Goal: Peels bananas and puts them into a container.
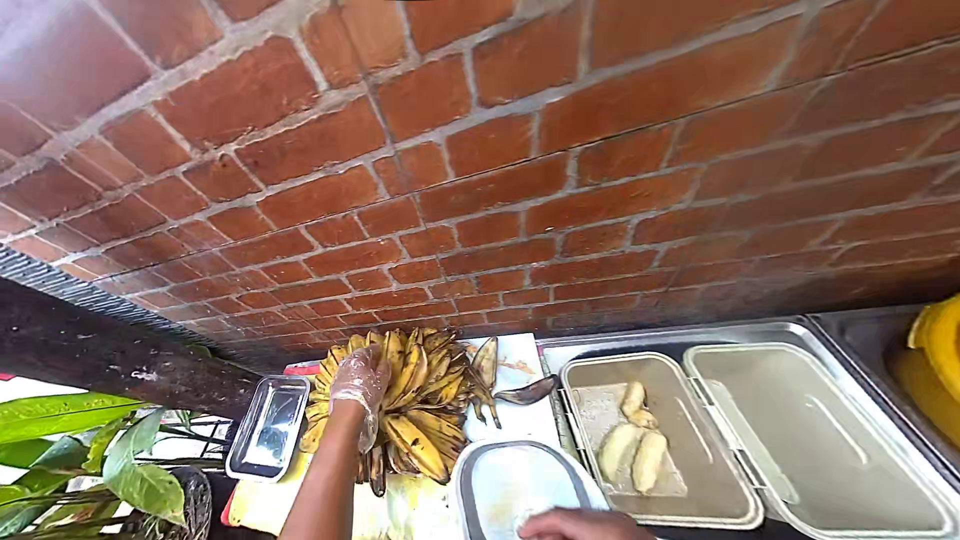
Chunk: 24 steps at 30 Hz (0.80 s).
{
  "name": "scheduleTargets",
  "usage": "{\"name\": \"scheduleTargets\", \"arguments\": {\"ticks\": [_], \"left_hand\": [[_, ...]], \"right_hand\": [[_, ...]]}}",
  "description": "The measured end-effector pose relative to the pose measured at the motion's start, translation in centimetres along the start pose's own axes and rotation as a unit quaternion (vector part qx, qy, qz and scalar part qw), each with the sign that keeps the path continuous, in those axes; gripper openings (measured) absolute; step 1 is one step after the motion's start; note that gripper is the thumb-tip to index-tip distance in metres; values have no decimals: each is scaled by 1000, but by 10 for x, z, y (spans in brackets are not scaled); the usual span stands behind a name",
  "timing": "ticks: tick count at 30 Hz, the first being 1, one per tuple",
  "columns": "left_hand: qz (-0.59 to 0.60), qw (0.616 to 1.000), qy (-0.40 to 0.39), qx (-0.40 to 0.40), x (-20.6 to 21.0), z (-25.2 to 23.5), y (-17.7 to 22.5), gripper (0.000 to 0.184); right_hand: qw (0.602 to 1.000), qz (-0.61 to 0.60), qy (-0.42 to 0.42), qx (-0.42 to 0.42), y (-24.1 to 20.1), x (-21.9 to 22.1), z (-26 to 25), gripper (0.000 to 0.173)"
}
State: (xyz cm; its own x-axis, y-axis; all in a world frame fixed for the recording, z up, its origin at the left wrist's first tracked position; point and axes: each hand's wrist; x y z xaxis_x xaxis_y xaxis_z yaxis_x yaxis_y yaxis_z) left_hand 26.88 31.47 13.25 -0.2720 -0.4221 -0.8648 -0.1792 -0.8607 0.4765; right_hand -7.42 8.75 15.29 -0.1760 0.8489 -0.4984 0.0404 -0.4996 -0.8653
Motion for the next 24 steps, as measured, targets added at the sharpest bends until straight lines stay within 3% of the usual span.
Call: {"name": "scheduleTargets", "arguments": {"ticks": [5, 10, 15, 19, 24], "left_hand": [[-86, 991, -105, 5, 1, -14, -6, 42], [-114, 983, -141, 31, -7, -21, -7, 47], [-110, 979, -150, 87, -4, -16, -19, 41], [-100, 980, -146, 92, -7, -10, -24, 37], [28, 988, -91, 120, -9, -1, -51, 33]], "right_hand": [[998, 38, 30, 47, -23, 19, -146, 39], [984, 40, 84, 152, -25, 50, -253, 53], [965, 6, 104, 242, -9, 85, -283, 57], [947, 35, 135, 288, -21, 89, -290, 56], [945, 81, 90, 304, -21, 91, -303, 60]]}}
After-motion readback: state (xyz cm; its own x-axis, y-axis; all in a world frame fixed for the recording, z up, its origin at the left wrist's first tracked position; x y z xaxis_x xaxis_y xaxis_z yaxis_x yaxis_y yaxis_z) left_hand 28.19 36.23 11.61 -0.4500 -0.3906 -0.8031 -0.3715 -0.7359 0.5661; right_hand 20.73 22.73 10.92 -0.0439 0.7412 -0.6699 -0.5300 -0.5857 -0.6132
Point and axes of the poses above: each hand's wrist, its own z-axis away from the middle knuckle, its own x-axis out of the palm, y = z × x, and after that the axes turned 12 degrees about z, right-handed
